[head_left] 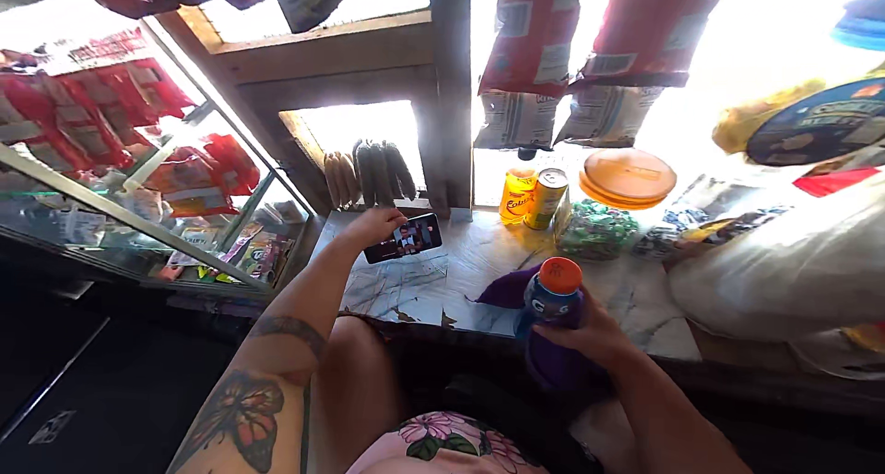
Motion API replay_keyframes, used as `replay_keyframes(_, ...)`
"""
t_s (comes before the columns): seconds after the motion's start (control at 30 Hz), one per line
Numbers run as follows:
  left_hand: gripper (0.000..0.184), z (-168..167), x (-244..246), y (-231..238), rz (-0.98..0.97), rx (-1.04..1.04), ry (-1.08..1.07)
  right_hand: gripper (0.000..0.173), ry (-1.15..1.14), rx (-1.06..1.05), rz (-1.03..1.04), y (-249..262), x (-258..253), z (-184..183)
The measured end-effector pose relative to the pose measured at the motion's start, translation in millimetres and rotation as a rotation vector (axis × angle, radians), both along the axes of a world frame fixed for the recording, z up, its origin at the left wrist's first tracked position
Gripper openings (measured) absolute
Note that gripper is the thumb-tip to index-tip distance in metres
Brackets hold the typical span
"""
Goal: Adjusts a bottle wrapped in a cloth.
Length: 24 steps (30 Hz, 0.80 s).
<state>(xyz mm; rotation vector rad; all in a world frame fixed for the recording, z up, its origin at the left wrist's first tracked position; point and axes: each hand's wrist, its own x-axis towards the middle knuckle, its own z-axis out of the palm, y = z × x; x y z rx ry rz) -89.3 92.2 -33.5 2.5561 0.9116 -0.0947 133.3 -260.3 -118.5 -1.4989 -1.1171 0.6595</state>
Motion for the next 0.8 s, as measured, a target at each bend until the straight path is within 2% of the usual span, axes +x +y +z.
replay_keyframes(0.17, 0.042, 1, -13, 15, 0.088, 0.031, -0.017, 0.103, 0.024, -0.002, -0.023, -1, -2, 0)
replay_keyframes(0.37, 0.039, 8, -41, 30, 0.059, 0.009, 0.042, 0.099, 0.047, 0.022, -0.009, -4, -3, -1)
replay_keyframes(0.6, 0.042, 16, -86, 52, 0.281, 0.001, 0.102, 0.102, 0.020, -0.005, -0.015, -6, -2, -1)
replay_keyframes(0.8, 0.043, 20, -100, 68, 0.383, -0.001, 0.113, 0.105, 0.014, -0.017, -0.040, -6, -2, -1)
